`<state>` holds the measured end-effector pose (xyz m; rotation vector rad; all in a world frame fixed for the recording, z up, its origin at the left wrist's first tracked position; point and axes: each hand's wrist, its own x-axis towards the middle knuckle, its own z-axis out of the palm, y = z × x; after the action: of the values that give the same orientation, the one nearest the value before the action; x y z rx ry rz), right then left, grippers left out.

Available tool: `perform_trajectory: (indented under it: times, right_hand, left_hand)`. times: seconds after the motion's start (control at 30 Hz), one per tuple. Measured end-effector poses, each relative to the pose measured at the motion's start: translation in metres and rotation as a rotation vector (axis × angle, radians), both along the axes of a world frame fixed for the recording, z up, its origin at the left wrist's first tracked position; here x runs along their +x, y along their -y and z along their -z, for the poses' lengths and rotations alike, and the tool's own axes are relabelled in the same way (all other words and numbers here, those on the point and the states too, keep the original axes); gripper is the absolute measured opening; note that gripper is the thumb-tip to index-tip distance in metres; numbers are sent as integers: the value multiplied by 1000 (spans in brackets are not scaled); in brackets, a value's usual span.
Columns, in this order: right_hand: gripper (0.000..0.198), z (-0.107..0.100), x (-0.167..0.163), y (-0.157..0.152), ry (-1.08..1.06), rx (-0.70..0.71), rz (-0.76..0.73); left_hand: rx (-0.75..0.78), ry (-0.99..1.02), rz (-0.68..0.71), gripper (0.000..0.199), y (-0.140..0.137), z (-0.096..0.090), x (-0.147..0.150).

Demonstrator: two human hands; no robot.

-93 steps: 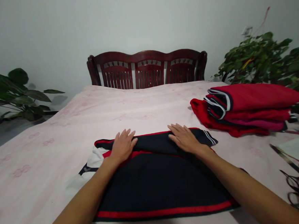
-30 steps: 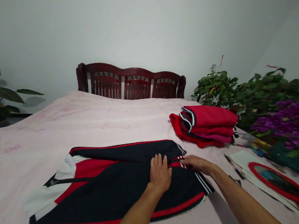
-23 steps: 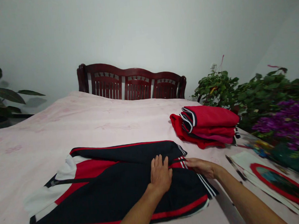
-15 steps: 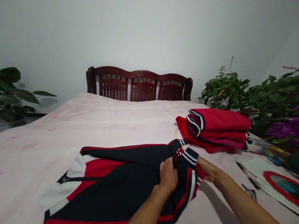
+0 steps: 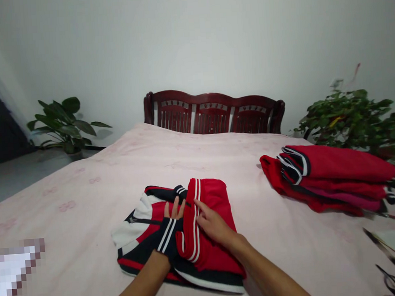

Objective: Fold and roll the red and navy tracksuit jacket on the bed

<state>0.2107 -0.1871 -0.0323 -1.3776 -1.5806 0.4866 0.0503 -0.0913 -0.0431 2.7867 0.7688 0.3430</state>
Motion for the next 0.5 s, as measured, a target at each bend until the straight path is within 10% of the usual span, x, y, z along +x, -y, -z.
perform_trajectory:
  times: [0.13,0.27,0.4,0.5]
  right_hand:
    - [58,-13,-25,14,421,-90,75]
    - [72,-48,-29,30,858,-172,318]
    - [81,-45,-29,33,1050,-287,354]
    - [77,-37,-23,34,1124,-325,250]
  left_hand:
    - [127,-318,-158,49,-34,-27,-46]
    - [-161,-107,-438,47,-42,-76,-39]
    - [-261,125,-142,50,-7,-101,24]
    - [-213,43,-16,60,16,-86,76]
